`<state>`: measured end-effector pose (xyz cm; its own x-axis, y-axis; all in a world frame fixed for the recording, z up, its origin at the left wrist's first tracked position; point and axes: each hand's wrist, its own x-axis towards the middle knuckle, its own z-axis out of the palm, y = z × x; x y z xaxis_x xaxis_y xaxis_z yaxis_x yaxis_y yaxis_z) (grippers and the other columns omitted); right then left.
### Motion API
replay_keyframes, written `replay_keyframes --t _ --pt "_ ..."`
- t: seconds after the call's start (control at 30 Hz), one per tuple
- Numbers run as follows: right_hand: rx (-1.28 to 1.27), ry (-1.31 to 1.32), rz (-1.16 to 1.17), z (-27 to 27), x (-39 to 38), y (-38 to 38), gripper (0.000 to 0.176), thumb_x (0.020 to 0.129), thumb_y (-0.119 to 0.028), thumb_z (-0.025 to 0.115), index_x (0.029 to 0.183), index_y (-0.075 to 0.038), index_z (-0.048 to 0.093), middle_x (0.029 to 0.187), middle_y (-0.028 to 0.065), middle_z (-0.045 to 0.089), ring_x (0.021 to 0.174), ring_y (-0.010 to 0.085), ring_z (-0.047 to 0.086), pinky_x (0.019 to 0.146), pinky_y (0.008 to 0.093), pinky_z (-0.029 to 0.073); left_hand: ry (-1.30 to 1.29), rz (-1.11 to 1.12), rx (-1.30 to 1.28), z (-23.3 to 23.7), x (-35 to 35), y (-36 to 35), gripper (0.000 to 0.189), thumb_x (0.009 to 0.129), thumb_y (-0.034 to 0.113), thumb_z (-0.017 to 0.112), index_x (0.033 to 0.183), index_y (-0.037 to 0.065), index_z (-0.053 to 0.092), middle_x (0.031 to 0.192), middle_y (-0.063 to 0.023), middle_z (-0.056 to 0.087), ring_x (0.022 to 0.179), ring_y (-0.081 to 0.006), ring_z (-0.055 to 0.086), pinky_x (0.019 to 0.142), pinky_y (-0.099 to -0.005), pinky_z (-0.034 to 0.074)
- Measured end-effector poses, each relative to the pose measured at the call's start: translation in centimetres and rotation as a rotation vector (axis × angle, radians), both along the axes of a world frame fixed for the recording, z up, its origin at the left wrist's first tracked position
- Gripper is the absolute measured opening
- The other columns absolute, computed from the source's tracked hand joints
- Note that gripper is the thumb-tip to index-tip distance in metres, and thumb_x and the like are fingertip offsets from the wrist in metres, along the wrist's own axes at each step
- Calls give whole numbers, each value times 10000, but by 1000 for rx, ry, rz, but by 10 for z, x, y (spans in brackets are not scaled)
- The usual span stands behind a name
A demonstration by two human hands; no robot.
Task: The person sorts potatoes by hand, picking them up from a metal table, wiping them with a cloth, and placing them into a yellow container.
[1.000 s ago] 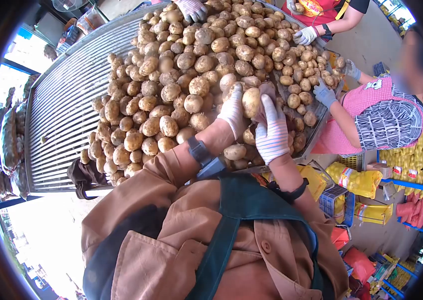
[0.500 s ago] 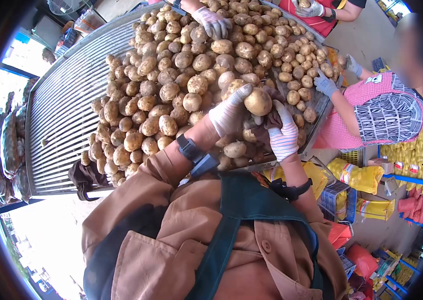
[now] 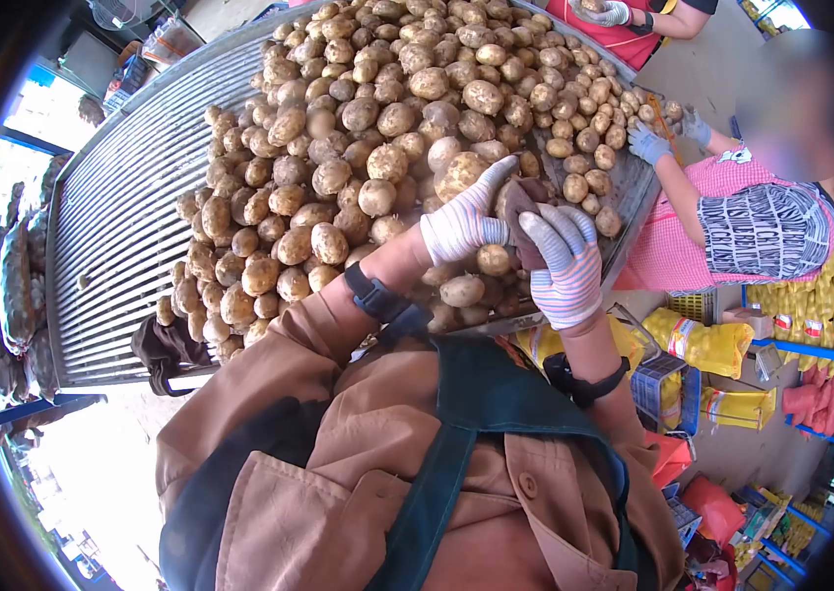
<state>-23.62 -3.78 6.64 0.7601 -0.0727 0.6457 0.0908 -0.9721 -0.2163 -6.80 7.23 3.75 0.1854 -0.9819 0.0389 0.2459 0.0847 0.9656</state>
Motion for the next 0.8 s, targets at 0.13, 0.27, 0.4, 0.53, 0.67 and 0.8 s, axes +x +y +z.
replay_keyframes --t 0.13,0.27,0.4,0.53,0.67,0.8 --pt "165 98 -170 -17 3 -38 558 684 54 533 1223 -60 620 1177 158 638 1069 377 592 962 443 473 -273 -7 24 11 0 0 1094 724 88 821 1551 17 108 1454 -173 416 1345 -257 406 1110 -358 354" --pt "622 -135 -202 -32 1 -31 484 746 83 551 1201 -59 633 1137 151 654 1059 362 606 976 444 465 -243 70 64 13 2 -1 1103 672 77 849 1532 -12 164 1453 -183 420 1338 -247 410 1106 -353 357" --pt "-10 -32 -81 0 5 -4 465 729 7 622 1174 -125 653 1154 93 617 1038 334 577 919 425 497 -285 35 90 7 2 0 1069 656 84 860 1512 -23 228 1430 -190 443 1329 -251 422 1115 -359 348" --pt "91 107 -74 -26 12 -27 536 702 14 570 1204 -153 651 1155 118 612 1053 366 562 936 446 492 -294 19 66 8 7 2 1094 624 157 893 1498 -22 260 1389 -189 487 1300 -271 463 1104 -369 367" --pt "190 109 -244 -24 10 -33 541 691 17 563 1207 -121 650 1147 142 615 1045 376 573 933 453 488 -404 66 117 4 5 8 1085 631 205 891 1496 -6 271 1388 -189 482 1298 -255 461 1098 -346 372" --pt "-177 141 67 3 18 3 369 737 -114 657 1101 -169 680 1058 73 608 1010 306 564 882 437 505 -374 -7 72 -6 -1 3 1044 673 215 875 1491 -1 264 1340 -177 504 1251 -244 487 1090 -342 381"
